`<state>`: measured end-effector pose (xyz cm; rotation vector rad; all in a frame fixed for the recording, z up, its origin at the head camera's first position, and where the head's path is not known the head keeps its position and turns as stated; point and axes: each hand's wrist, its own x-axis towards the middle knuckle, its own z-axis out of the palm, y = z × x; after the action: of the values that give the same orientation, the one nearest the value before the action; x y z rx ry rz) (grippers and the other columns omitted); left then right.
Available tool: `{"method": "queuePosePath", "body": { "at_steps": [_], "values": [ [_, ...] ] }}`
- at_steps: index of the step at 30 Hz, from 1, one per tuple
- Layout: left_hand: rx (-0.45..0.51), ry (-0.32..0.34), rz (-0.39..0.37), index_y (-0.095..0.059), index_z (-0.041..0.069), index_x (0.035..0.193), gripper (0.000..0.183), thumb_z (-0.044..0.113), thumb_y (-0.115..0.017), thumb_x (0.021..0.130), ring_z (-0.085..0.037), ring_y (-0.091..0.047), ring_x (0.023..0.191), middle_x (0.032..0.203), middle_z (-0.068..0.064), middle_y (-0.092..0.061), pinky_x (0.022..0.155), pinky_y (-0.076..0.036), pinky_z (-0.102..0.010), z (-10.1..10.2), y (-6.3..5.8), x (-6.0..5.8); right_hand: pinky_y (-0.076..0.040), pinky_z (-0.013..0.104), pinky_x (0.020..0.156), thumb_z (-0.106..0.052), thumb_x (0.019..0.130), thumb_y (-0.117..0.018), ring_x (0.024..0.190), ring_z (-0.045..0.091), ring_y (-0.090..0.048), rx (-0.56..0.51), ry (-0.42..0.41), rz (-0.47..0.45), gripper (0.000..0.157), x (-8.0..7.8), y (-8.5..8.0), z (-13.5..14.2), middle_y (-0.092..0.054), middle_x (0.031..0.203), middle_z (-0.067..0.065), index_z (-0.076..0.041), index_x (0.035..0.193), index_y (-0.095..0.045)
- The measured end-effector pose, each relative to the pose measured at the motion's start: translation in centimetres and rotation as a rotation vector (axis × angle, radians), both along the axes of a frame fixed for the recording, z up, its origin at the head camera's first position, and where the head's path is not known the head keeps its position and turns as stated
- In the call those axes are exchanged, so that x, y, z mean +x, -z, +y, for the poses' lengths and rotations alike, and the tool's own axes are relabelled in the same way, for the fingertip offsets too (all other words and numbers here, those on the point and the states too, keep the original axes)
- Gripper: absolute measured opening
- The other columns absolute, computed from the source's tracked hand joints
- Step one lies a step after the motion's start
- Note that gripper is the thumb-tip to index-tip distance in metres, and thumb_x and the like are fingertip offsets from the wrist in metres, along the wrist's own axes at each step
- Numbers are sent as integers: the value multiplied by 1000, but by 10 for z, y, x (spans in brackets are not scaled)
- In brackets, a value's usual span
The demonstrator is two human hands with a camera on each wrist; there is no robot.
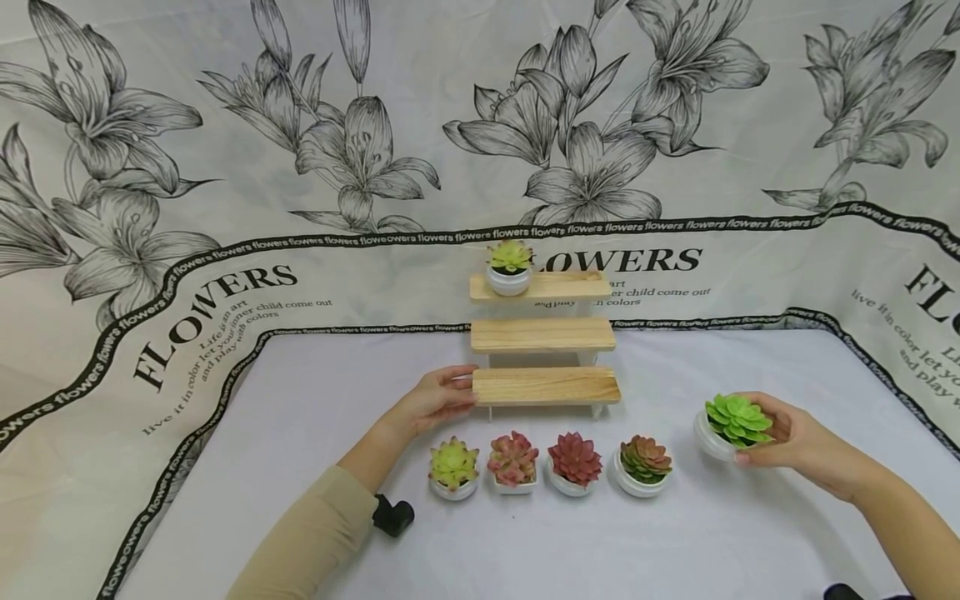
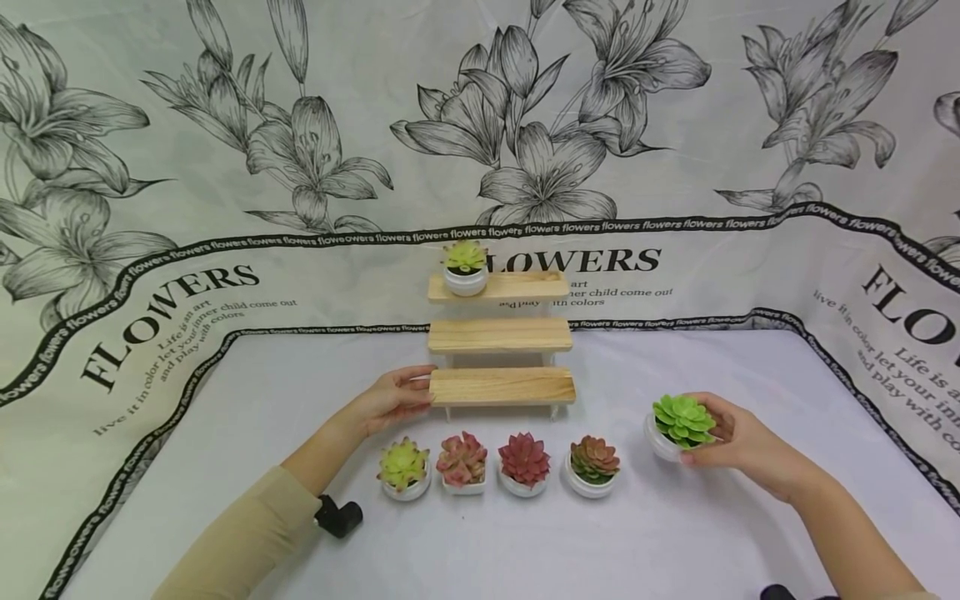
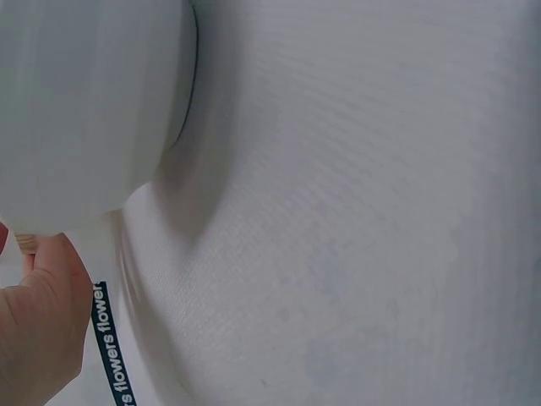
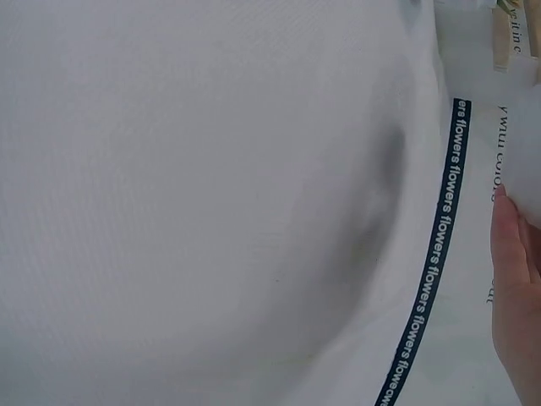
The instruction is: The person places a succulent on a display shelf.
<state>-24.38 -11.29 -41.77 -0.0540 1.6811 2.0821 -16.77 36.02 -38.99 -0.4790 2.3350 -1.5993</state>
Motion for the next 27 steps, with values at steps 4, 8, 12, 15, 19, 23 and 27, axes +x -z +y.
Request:
{"method": "queuePosePath", "body": {
  "at_steps": [4,8,12,15,19,23,27],
  "values": [
    [44,25,31,-45,0,135,55,-10,-61,84,-22,-59,99,126,-19,-53,86,-50,-32,-3,6,-1,-46,14,77,10,80,-63,102,-7,-50,10,21,-1,59,-1,-4,-1,-54,114,-23,-30,122,-48],
    [35,22,23,-43,-1,136,55,-11,-59,84,-22,-58,98,128,-21,-51,86,-50,-31,-2,5,-1,-46,15,76,9,80,-63,101,-6,-51,24,27,12,57,-2,-7,-2,-55,113,-20,-27,122,-48],
    [2,-10,-12,-39,-3,138,55,-15,-53,86,-19,-58,94,132,-24,-47,83,-51,-29,2,0,1,-46,14,77,10,80,-63,101,-5,-52,21,25,24,57,-3,-9,-4,-56,113,-19,-26,121,-49],
    [15,-19,-28,-39,-3,138,56,-16,-52,85,-18,-59,91,132,-24,-46,81,-52,-29,2,-2,1,-46,14,77,10,80,-63,101,-5,-51,26,33,23,57,-3,-11,-5,-55,113,-20,-28,121,-49],
    [15,-24,-36,-39,-2,139,57,-16,-53,85,-18,-59,91,133,-23,-47,80,-52,-29,3,-2,0,-46,14,77,9,81,-63,100,-4,-52,42,41,41,56,-4,-13,-6,-55,112,-18,-27,121,-49],
    [5,-35,-45,-40,0,138,58,-16,-54,84,-17,-59,91,132,-22,-48,78,-53,-28,3,-2,0,-46,14,77,10,80,-63,99,-3,-53,35,39,52,56,-6,-15,-8,-57,111,-17,-27,120,-49],
    [11,-31,-42,-39,-1,139,57,-16,-54,85,-16,-59,90,131,-22,-48,78,-53,-27,2,-3,0,-46,14,77,10,81,-63,99,-3,-53,30,39,53,55,-8,-18,-9,-57,111,-16,-25,120,-49]
  ]
}}
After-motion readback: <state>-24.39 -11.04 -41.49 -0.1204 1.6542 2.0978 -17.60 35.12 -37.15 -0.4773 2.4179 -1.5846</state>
